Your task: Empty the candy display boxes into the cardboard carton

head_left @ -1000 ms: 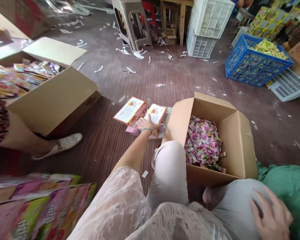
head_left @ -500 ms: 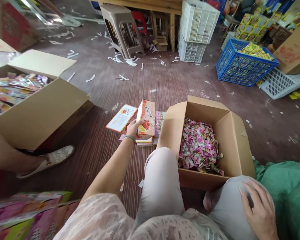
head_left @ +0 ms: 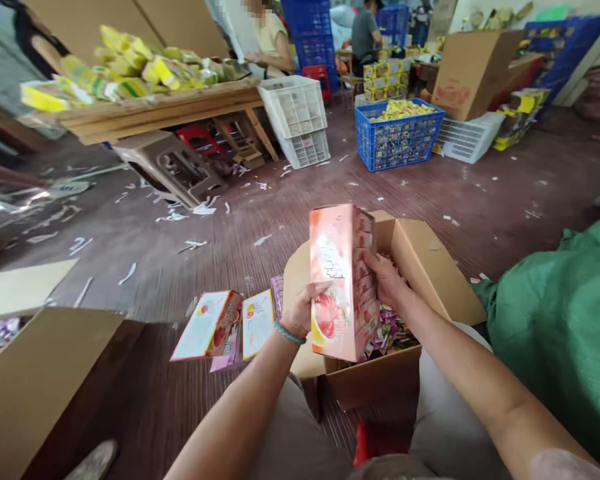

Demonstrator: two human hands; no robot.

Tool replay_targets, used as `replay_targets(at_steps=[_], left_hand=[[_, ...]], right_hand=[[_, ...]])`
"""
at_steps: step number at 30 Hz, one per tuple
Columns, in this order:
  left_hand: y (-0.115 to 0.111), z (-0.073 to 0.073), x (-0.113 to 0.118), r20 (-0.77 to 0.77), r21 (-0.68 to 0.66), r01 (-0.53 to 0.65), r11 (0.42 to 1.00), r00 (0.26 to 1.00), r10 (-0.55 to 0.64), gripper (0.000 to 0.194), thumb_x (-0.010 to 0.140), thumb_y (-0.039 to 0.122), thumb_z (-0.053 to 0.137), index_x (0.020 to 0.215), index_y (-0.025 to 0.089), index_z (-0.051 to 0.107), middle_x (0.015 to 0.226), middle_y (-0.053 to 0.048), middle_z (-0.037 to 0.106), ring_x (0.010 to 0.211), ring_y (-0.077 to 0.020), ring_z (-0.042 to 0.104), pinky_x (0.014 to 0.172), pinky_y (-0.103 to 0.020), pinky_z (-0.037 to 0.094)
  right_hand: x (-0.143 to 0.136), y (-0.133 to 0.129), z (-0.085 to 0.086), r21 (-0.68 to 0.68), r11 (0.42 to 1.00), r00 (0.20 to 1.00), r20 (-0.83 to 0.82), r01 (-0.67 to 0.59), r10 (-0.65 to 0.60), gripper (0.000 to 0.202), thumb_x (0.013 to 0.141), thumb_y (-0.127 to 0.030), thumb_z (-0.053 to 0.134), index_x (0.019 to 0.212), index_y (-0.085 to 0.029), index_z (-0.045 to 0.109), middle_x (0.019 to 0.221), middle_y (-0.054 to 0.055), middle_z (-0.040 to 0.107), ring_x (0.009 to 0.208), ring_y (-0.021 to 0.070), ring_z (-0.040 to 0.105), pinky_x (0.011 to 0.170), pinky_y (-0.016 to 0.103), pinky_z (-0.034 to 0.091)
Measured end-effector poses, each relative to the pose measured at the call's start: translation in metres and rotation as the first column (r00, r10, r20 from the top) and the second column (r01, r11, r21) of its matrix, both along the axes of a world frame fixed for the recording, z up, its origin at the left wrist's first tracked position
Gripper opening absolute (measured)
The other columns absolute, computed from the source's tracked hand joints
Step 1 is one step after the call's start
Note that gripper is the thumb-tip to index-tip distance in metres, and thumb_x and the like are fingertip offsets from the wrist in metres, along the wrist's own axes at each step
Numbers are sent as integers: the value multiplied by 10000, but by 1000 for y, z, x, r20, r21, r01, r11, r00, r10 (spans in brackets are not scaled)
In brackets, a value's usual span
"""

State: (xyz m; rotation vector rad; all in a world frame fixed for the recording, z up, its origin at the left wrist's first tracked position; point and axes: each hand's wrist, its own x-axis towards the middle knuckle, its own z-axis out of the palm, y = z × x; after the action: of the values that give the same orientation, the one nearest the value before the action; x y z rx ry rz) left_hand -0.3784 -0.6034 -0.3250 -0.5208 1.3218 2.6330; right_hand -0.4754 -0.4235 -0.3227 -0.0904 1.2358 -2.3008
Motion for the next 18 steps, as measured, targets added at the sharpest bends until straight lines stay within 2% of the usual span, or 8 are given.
replay_targets(at_steps=[3, 5, 7, 10, 12, 14, 16, 18], left_hand=[[24, -14, -17, 37, 113, -155, 981, 988, 151, 283, 568, 312, 916, 757, 189, 745, 545, 16, 663, 619, -272, 759, 754, -388, 674], [25, -21, -24, 93, 150, -139, 979, 988, 126, 352, 603, 368, 920, 865, 185, 773, 629, 2, 734, 650, -278, 775, 776, -402, 680], [19, -25, -28, 108, 173, -69, 982, 993, 51, 378, 634, 399, 900, 915, 180, 774, 682, -24, 769, 737, -318, 806, 827, -445, 688], [11, -31, -34, 107, 157, -44, 987, 994, 27, 343, 634, 346, 875, 917, 180, 773, 667, -37, 761, 833, -363, 825, 881, -481, 690], [9, -35, -39, 126, 137, -41, 990, 992, 24, 336, 619, 283, 865, 929, 181, 783, 699, -52, 781, 860, -377, 829, 895, -489, 692], [9, -37, -43, 145, 130, -28, 991, 989, 9, 388, 622, 263, 854, 994, 168, 799, 813, -86, 827, 937, -398, 833, 940, -506, 687], [8, -38, -46, 144, 109, -14, 994, 990, -2, 497, 624, 278, 850, 1099, 137, 806, 955, -127, 856, 1054, -426, 824, 1011, -529, 669], [5, -38, -47, 119, 64, 4, 998, 993, -12, 598, 608, 281, 859, 1180, 115, 800, 1028, -142, 861, 1127, -442, 808, 1064, -538, 650]], right_hand=[[-4, 9, -11, 6, 1000, 993, 119, -22, 21, 771, 446, -663, 1084, 990, -228, 754, 927, 58, 839, 955, 315, 795, 880, 426, 649], [-8, 16, -17, 20, 999, 984, 169, -51, 46, 750, 409, -628, 1095, 944, -228, 754, 881, 46, 826, 861, 287, 774, 821, 403, 635], [-15, 22, -20, 38, 998, 983, 179, -57, 50, 724, 407, -629, 1086, 895, -223, 739, 845, 42, 808, 784, 258, 738, 773, 386, 613], [-26, 29, -26, 160, 987, 991, 127, 20, -41, 701, 422, -666, 1055, 815, -222, 681, 771, 20, 754, 709, 220, 671, 702, 356, 555], [-33, 35, -32, 327, 931, 984, 20, 163, -179, 706, 431, -720, 1020, 751, -230, 625, 702, -12, 685, 672, 188, 604, 646, 320, 480], [-38, 40, -38, 479, 823, 951, -122, 307, -283, 702, 495, -798, 951, 695, -240, 576, 645, -33, 609, 643, 163, 533, 606, 299, 397], [-40, 44, -45, 560, 729, 919, -238, 394, -313, 689, 611, -863, 857, 667, -245, 556, 609, -36, 555, 621, 155, 488, 587, 300, 340], [-41, 44, -51, 574, 689, 897, -292, 443, -333, 696, 714, -900, 771, 643, -256, 518, 576, -37, 510, 595, 152, 461, 575, 306, 315]])
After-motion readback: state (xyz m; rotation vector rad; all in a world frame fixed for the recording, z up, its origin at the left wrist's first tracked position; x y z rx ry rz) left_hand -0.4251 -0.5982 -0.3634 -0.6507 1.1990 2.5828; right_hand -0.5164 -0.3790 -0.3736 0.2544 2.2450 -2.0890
